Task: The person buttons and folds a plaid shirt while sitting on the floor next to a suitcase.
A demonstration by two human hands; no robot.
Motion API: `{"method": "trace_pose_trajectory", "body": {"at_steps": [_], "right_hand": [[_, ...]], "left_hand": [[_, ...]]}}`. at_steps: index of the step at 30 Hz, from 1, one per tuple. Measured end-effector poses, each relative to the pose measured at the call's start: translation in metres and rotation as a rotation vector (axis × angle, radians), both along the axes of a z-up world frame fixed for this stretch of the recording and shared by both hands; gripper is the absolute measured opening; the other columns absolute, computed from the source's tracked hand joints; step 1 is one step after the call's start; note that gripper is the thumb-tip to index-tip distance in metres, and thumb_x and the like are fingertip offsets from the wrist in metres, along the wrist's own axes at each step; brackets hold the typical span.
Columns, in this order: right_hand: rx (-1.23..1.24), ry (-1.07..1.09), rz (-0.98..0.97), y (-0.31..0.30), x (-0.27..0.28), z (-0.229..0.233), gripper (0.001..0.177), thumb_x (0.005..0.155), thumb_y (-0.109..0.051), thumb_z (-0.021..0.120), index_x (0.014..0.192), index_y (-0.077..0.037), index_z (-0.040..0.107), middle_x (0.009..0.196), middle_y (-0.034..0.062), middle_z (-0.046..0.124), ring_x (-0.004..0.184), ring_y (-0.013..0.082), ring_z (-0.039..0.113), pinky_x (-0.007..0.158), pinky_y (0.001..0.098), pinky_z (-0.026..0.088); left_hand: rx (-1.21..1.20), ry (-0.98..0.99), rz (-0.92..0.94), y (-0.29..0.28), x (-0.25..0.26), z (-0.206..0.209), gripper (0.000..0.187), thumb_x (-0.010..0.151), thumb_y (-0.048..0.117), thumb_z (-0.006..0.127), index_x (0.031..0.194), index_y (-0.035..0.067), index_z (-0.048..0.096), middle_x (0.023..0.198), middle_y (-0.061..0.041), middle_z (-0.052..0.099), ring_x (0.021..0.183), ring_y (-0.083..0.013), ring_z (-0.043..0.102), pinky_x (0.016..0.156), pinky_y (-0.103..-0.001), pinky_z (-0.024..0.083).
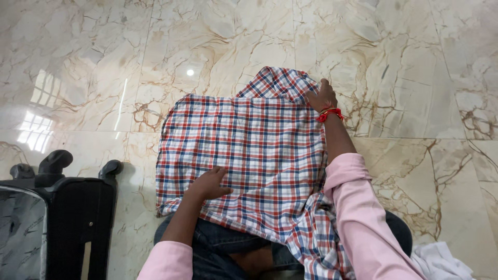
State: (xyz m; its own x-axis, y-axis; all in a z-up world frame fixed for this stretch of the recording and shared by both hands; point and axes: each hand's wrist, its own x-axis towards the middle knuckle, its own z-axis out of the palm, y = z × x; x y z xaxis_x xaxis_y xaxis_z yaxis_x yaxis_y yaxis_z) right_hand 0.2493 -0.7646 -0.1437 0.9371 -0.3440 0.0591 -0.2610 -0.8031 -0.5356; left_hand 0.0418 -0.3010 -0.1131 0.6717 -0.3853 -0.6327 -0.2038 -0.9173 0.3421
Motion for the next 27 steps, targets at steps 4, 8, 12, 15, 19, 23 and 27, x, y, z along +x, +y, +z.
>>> {"method": "trace_pose_trajectory", "body": {"at_steps": [4, 8, 12, 15, 19, 23, 27], "right_hand": [[-0.011, 0.037, -0.038, -0.005, 0.032, -0.038, 0.085, 0.085, -0.048, 0.071, 0.153, -0.007, 0.039, 0.153, 0.0218, 0.051, 0.134, 0.0418, 0.055, 0.106, 0.0516, 0.049], [-0.112, 0.020, -0.048, -0.005, 0.057, -0.056, 0.100, 0.084, -0.051, 0.080, 0.155, -0.005, 0.026, 0.155, 0.0229, 0.044, 0.135, 0.0439, 0.052, 0.104, 0.0628, 0.041], [0.103, 0.272, -0.046, 0.011, 0.060, -0.042, 0.118, 0.077, -0.042, 0.084, 0.161, -0.002, 0.011, 0.131, 0.0255, 0.060, 0.113, 0.0401, 0.062, 0.093, 0.0461, 0.051], [0.281, 0.321, 0.081, 0.027, 0.054, -0.010, 0.068, 0.080, -0.024, 0.070, 0.146, -0.009, 0.063, 0.098, 0.0161, 0.077, 0.084, 0.0272, 0.073, 0.077, 0.0415, 0.059], [0.619, -0.032, 0.523, 0.038, 0.014, 0.047, 0.023, 0.095, -0.015, 0.068, 0.110, -0.001, 0.077, 0.087, 0.0057, 0.073, 0.073, 0.0140, 0.062, 0.069, 0.0312, 0.051], [0.561, 0.343, 1.167, 0.010, -0.084, 0.107, 0.018, 0.099, -0.016, 0.065, 0.094, -0.004, 0.078, 0.084, 0.0054, 0.070, 0.073, 0.0166, 0.064, 0.071, 0.0323, 0.055], [0.077, 0.941, 1.227, 0.022, -0.160, 0.106, 0.035, 0.081, -0.025, 0.068, 0.111, -0.013, 0.081, 0.102, 0.0056, 0.082, 0.081, 0.0204, 0.071, 0.071, 0.0355, 0.056]], "left_hand": [[0.049, 0.075, 0.065, -0.007, 0.007, 0.009, 0.088, 0.089, 0.057, 0.065, 0.160, 0.015, 0.036, 0.168, -0.012, 0.032, 0.145, -0.0349, 0.049, 0.113, -0.049, 0.048], [0.116, 0.073, -0.003, -0.019, 0.004, 0.015, 0.094, 0.086, 0.060, 0.070, 0.162, 0.020, 0.033, 0.170, -0.016, 0.023, 0.149, -0.0410, 0.039, 0.114, -0.054, 0.046], [0.231, 0.144, -0.068, -0.034, -0.004, 0.010, 0.099, 0.086, 0.066, 0.071, 0.164, 0.026, 0.025, 0.173, -0.020, 0.001, 0.155, -0.0529, 0.014, 0.114, -0.063, 0.040], [0.182, 0.127, -0.042, -0.033, -0.002, 0.004, 0.101, 0.084, 0.066, 0.072, 0.164, 0.025, 0.025, 0.173, -0.020, -0.001, 0.154, -0.0552, 0.012, 0.115, -0.064, 0.039], [0.157, 0.111, -0.010, -0.021, 0.000, -0.003, 0.097, 0.087, 0.069, 0.068, 0.163, 0.024, 0.028, 0.172, -0.018, 0.006, 0.154, -0.0519, 0.019, 0.115, -0.063, 0.039], [0.035, 0.041, 0.036, -0.007, 0.007, -0.006, 0.085, 0.089, 0.059, 0.066, 0.156, 0.013, 0.042, 0.164, -0.018, 0.035, 0.139, -0.0413, 0.052, 0.109, -0.051, 0.051], [0.018, 0.007, 0.048, -0.005, 0.004, -0.008, 0.077, 0.090, 0.056, 0.065, 0.150, 0.011, 0.048, 0.158, -0.017, 0.044, 0.133, -0.0388, 0.058, 0.106, -0.049, 0.052]]}}
